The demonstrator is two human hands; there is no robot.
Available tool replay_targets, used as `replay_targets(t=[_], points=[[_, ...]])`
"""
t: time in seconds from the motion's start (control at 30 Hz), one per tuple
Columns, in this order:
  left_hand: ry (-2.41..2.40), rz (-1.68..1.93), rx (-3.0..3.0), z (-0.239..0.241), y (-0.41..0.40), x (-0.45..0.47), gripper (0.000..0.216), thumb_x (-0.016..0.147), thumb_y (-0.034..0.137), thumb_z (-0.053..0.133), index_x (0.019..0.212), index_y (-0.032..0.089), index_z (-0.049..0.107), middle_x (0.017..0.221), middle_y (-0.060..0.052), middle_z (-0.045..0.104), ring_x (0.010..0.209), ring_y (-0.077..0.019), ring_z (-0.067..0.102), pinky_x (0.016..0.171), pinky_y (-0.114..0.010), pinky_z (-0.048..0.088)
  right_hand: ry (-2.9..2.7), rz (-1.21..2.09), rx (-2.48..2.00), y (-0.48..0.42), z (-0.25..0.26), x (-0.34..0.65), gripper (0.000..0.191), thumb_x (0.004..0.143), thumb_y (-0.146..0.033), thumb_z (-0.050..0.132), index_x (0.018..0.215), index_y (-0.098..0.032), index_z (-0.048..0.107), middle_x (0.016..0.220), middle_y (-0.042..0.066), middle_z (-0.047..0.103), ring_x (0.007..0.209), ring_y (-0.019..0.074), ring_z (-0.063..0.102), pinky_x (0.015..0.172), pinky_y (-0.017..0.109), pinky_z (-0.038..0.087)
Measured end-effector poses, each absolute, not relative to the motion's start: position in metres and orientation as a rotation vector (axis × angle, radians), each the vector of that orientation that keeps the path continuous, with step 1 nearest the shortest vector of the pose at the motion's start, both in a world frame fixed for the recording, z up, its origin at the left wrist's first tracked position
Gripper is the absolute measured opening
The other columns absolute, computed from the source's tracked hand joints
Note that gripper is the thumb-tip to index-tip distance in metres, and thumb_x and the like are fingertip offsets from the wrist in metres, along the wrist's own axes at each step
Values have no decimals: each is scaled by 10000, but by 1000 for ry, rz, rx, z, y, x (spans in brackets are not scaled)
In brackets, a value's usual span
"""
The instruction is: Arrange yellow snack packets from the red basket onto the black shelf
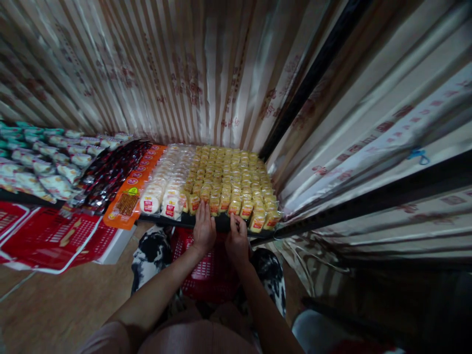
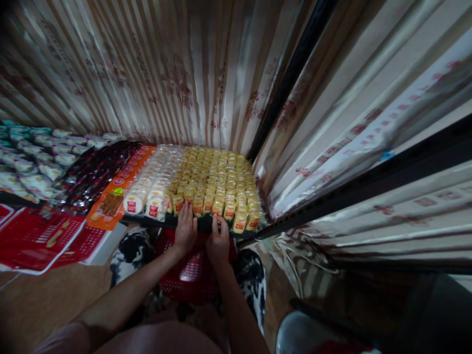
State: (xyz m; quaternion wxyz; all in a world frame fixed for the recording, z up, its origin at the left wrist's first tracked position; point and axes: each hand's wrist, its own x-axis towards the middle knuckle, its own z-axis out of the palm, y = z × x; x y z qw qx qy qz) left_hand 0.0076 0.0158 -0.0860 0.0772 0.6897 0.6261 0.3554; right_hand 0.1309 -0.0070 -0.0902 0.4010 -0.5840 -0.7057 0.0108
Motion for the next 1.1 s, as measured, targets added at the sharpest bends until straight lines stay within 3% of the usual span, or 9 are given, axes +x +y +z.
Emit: replay_targets(t=[0.33,0.53,1.1], points=[[1846,1025,2134,-91,17,7,477,892,155,292,1352,29,293,1431,-217,285,1366,-242,149,1085,-464,292,-1828,-6,-1501,-8,-92,131,560,823,-44,293,1374,-142,327,1179,172,477,1115,225,463,882,411,482],[1846,1104,1989,-88,20,13,574,875,180,341,1409,62,164,1434,-195,294,1352,-235,213,1088,-440,295,-1839,-40,-1558,-8,-97,130,545,837,-93,322,1382,-117,301,1142,182,526,1094,255,474,883,457,468],[1925,1166,1901,-86,31,20,510,893,205,302,1374,42,259,1397,-198,364,1324,-226,299,1075,-399,316,-1867,-63,-1549,-5,-100,132,554,818,-71,333,1371,-105,314,1125,184,526,1080,252,476,862,431,482]])
